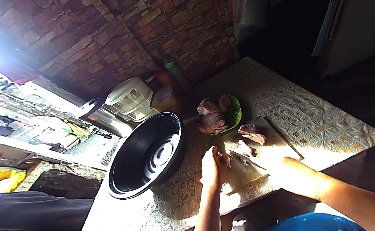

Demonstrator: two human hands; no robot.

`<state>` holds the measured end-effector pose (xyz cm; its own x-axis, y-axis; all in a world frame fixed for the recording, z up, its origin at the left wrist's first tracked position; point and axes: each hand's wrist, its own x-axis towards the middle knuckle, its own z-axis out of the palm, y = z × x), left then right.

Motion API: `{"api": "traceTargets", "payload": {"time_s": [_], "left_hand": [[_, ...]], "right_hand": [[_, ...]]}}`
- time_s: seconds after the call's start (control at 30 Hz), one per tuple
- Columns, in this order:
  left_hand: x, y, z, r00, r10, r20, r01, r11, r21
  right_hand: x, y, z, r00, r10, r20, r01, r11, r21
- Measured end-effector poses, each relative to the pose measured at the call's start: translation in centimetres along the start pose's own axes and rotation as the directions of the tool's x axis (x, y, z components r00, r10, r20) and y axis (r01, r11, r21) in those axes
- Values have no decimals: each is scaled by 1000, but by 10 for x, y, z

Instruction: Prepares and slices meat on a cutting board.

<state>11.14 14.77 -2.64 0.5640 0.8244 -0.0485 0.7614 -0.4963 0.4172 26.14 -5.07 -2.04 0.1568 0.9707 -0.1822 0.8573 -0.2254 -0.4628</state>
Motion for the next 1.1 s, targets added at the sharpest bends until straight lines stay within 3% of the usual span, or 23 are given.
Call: {"api": "traceTargets", "payload": {"time_s": [0.07, 0.17, 0.27, 0.33, 0.4, 0.47, 0.53, 0.6, 0.67, 0.77, 0.83, 1.1], "left_hand": [[-1, 1, -3, 993, 116, 12, -115, 990, -81], [-3, 13, -6, 941, 338, 26, -334, 938, -88], [6, 19, 3, 824, 526, 212, -538, 843, 0], [13, 19, 13, 782, 560, 273, -598, 798, 77], [16, 21, 13, 792, 535, 294, -586, 802, 118], [14, 25, 11, 808, 496, 319, -562, 811, 162], [5, 25, 10, 825, 478, 302, -550, 803, 231], [-10, 26, 11, 849, 488, 204, -529, 790, 311], [-25, 26, 13, 879, 461, 122, -474, 817, 327], [-34, 20, 19, 925, 362, 114, -379, 867, 324], [-38, 11, 22, 929, 358, 94, -369, 877, 306], [-43, 7, 21, 930, 359, 79, -366, 890, 273]], "right_hand": [[-6, 12, 2, 980, -37, -194, 45, 998, 40], [-12, 21, -4, 967, 122, -223, -58, 960, 274], [-16, 33, 12, 912, 112, -394, -8, 966, 257], [-23, 34, 14, 903, 107, -416, 1, 968, 251], [-28, 34, 16, 884, 96, -457, 15, 973, 232], [-37, 27, 6, 915, 153, -373, -31, 949, 313], [-43, 27, 7, 907, 126, -401, 18, 941, 337], [-43, 30, 16, 845, 1, -534, 147, 961, 233], [-46, 26, 18, 860, -30, -510, 178, 953, 244], [-43, 18, 26, 905, -55, -422, 141, 974, 176], [-35, 21, 46, 834, -142, -533, 194, 980, 42], [-41, 11, 36, 941, -109, -320, 129, 991, 43]]}}
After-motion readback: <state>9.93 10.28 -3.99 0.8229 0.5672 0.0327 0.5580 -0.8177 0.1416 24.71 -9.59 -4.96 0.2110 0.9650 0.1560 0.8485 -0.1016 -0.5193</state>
